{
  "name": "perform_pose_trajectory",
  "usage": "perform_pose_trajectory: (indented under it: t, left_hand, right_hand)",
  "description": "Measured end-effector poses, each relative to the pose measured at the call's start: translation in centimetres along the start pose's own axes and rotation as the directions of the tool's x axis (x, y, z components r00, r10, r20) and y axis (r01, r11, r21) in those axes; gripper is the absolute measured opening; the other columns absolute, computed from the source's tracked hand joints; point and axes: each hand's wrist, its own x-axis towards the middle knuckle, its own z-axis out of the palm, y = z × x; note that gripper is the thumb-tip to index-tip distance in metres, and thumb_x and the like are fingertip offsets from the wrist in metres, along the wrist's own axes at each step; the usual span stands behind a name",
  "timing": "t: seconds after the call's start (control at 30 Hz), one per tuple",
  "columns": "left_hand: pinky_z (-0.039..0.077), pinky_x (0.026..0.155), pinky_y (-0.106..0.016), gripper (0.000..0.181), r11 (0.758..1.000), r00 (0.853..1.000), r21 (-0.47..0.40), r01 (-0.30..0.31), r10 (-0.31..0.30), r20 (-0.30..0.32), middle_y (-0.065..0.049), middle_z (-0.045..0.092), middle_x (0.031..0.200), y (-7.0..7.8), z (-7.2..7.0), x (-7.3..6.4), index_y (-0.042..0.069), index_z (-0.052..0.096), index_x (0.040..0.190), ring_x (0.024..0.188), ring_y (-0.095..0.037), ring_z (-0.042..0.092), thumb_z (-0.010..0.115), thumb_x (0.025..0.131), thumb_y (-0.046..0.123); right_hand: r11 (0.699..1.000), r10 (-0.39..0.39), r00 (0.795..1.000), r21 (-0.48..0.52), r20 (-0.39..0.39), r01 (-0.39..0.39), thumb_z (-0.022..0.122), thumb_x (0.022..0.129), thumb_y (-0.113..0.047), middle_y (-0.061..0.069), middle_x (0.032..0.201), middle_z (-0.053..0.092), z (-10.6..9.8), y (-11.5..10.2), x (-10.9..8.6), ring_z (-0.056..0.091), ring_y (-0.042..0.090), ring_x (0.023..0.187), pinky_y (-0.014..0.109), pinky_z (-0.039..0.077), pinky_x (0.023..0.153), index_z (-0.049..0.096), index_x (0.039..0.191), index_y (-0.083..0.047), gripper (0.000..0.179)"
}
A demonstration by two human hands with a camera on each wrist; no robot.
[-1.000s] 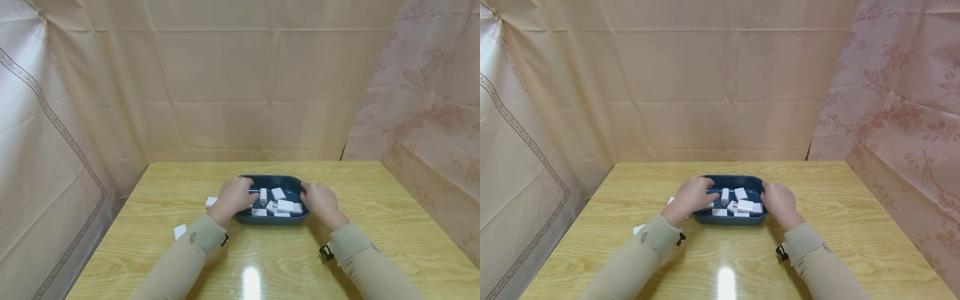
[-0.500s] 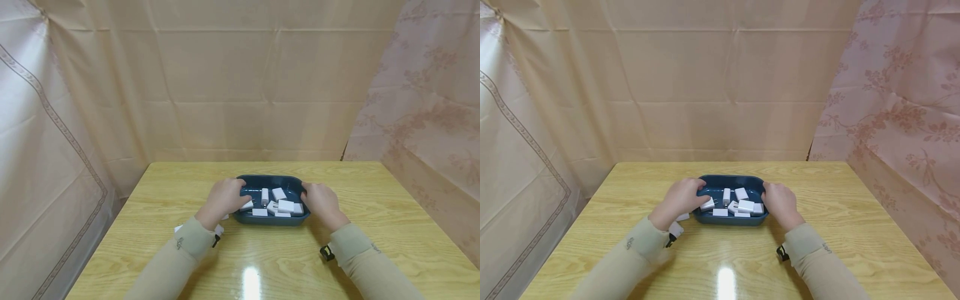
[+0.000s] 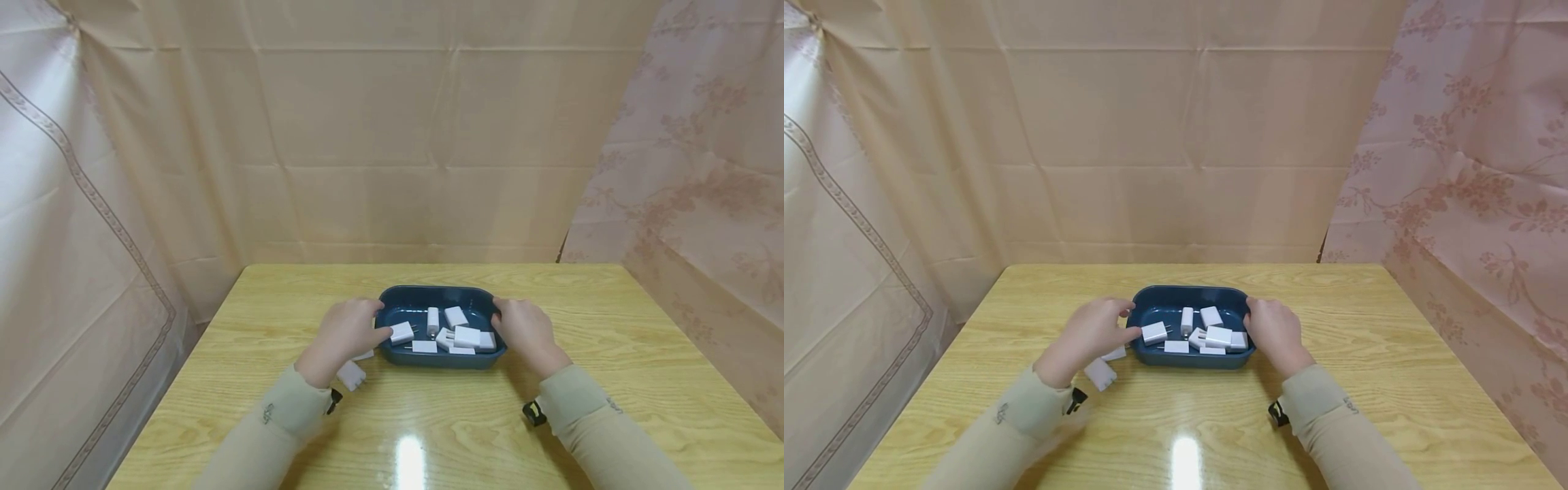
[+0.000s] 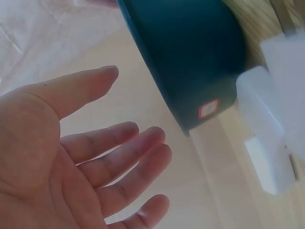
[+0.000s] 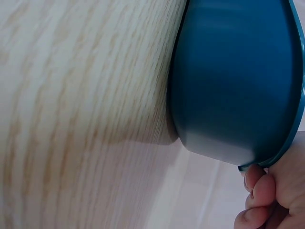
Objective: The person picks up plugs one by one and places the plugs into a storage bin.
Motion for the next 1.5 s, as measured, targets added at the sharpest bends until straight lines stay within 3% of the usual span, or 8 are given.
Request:
perform_pose_trajectory:
  t: [0.2,0.53,0.83,1.13,1.5]
  left_hand:
    - [0.055,0.085,-0.044,0.054,0.998,0.999,-0.043,0.040,-0.039,0.023,-0.007,0.072,0.118,-0.7,-0.7,-1.1,0.007,0.067,0.133,0.104,-0.023,0.068,0.077,0.090,0.039]
    - [0.053,0.090,-0.046,0.057,0.996,0.995,-0.040,0.084,-0.081,0.062,-0.006,0.071,0.117,-2.5,-1.5,-2.8,0.010,0.065,0.136,0.105,-0.024,0.066,0.079,0.089,0.039]
    - [0.051,0.091,-0.049,0.057,0.998,0.994,-0.002,0.064,-0.064,0.088,-0.008,0.071,0.118,-4.9,-1.3,-3.9,0.007,0.065,0.135,0.108,-0.027,0.066,0.079,0.086,0.033]
    - [0.051,0.093,-0.050,0.061,0.994,0.982,-0.039,0.101,-0.093,0.165,-0.010,0.069,0.122,-7.1,-1.1,-5.2,0.008,0.063,0.138,0.110,-0.028,0.065,0.082,0.085,0.031]
    - [0.049,0.097,-0.053,0.078,0.996,0.974,-0.028,0.090,-0.082,0.212,-0.014,0.063,0.133,-9.1,-1.0,-6.7,0.005,0.059,0.141,0.119,-0.033,0.060,0.090,0.075,0.032]
  right_hand:
    - [1.000,0.001,1.000,0.000,0.001,-0.001,0.066,0.095,-0.012,0.025,0.113,0.071,-0.2,0.0,0.0,0.055,0.024,0.065,0.036,0.044,0.052,0.065,0.131,0.004,0.040]
    - [1.000,-0.007,1.000,0.006,-0.005,0.007,0.066,0.094,-0.012,0.026,0.111,0.071,-0.1,0.0,-0.1,0.053,0.023,0.062,0.035,0.041,0.050,0.066,0.130,0.004,0.040]
    - [1.000,0.004,1.000,0.003,0.003,-0.004,0.066,0.095,-0.012,0.026,0.108,0.071,-0.2,0.0,-0.1,0.052,0.023,0.059,0.034,0.039,0.047,0.065,0.131,0.004,0.040]
    - [1.000,0.015,1.000,0.011,0.013,-0.015,0.065,0.095,-0.012,0.024,0.104,0.071,-0.2,0.0,-0.2,0.050,0.022,0.056,0.034,0.038,0.046,0.064,0.133,0.004,0.040]
    - [1.000,0.004,1.000,0.018,0.006,-0.004,0.065,0.095,-0.012,0.026,0.107,0.071,-0.2,-0.1,-0.1,0.051,0.022,0.057,0.034,0.038,0.046,0.064,0.132,0.005,0.041]
